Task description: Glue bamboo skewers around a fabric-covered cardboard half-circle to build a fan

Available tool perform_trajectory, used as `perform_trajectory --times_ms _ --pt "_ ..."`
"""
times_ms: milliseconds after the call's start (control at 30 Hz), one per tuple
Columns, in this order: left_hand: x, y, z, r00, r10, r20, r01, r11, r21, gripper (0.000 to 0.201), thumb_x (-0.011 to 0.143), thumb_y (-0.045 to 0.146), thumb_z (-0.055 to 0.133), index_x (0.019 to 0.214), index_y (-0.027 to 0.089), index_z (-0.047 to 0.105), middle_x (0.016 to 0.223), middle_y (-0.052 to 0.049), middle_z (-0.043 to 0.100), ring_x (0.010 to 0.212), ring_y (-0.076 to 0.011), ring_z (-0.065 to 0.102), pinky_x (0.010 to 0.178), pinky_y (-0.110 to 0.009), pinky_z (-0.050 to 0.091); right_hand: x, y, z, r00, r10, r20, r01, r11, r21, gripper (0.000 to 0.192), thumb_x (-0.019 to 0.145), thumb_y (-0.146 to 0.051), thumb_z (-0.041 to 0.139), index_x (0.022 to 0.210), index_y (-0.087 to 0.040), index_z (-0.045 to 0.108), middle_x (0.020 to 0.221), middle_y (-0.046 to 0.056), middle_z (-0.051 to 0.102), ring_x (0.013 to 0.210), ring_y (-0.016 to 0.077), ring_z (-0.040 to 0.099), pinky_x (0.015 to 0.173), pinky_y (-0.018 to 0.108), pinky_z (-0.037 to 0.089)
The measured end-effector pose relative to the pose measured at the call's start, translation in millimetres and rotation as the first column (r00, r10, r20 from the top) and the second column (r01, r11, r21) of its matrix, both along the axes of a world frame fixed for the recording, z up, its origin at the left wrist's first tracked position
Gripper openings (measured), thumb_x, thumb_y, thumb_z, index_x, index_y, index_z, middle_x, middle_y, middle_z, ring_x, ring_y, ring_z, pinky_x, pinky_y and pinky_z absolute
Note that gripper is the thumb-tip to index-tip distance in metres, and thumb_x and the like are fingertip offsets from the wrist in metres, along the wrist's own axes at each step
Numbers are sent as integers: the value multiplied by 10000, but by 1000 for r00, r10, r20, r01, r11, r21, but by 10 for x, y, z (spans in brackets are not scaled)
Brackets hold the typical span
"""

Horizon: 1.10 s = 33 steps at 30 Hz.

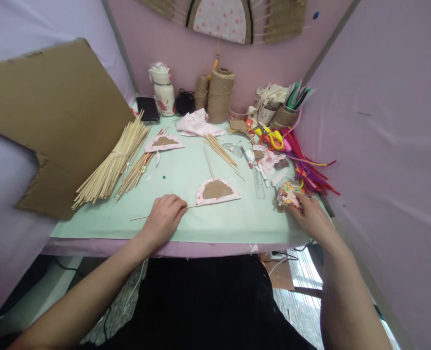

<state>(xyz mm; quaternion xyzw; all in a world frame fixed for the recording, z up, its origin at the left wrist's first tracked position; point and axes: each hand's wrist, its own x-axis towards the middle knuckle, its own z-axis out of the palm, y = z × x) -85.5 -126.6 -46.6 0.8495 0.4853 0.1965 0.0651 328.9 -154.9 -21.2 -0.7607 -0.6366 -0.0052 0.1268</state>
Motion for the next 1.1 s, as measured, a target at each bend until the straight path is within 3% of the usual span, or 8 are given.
perform_trajectory --times_ms 133,233,300,367,500,600,733,1100 --pt "8 -5 -3 1000 -6 -6 6 1000 10 164 967 216 497 880 173 629 882 -43 615 846 -205 516 762 -339 345 -345 -177 290 985 -36 -169 25 998 -64 481 885 -459 458 1219 -136 582 1085 176 648 930 290 615 796 383 469" --pt "10 -7 -4 1000 -5 -6 5 1000 9 161 963 212 504 876 171 633 881 -46 615 854 -206 517 770 -339 344 -762 -321 401 906 22 -422 -73 992 -104 450 871 -513 484 1151 -178 595 839 76 640 682 215 590 631 322 471" --pt "10 -6 -4 1000 -4 -12 4 1000 10 167 965 215 503 874 170 635 879 -46 615 851 -206 516 768 -339 341 -1073 -385 385 819 109 -563 -206 972 -112 448 847 -543 530 1114 -191 605 734 24 608 604 189 552 570 299 458" --pt "11 -6 -5 1000 -2 -22 2 1000 12 181 970 223 495 870 170 636 875 -44 615 847 -206 514 762 -339 336 -1361 -413 331 744 160 -649 -299 948 -108 436 860 -523 533 1130 -189 608 751 23 619 652 193 571 590 291 466" --pt "11 -6 -10 999 -2 -34 3 1000 20 193 976 230 484 871 173 635 873 -38 615 846 -205 511 755 -340 333 -1720 -420 222 704 259 -662 -400 914 -68 313 910 -443 496 1061 -200 622 834 37 638 726 192 577 645 287 469" --pt "7 -10 -21 999 -6 -36 8 1000 30 186 975 228 485 879 173 634 875 -37 612 852 -206 512 759 -343 338 -1797 -441 160 704 299 -644 -449 890 -77 202 934 -375 472 943 -210 589 864 36 622 741 181 560 673 284 461" --pt "-2 -17 -42 999 -12 -30 14 999 43 193 980 225 474 885 174 633 871 -39 605 851 -205 508 764 -345 345 -1807 -475 89 716 325 -618 -476 875 -91 121 944 -305 460 935 -219 544 872 25 590 745 170 536 682 274 444" --pt "-104 -107 -6 999 9 -36 -6 996 89 181 973 212 475 878 172 624 857 -47 591 842 -213 515 746 -354 362 -1828 -468 19 700 314 -641 -472 878 -85 190 967 -367 428 849 -227 479 801 7 521 691 162 477 639 275 409"
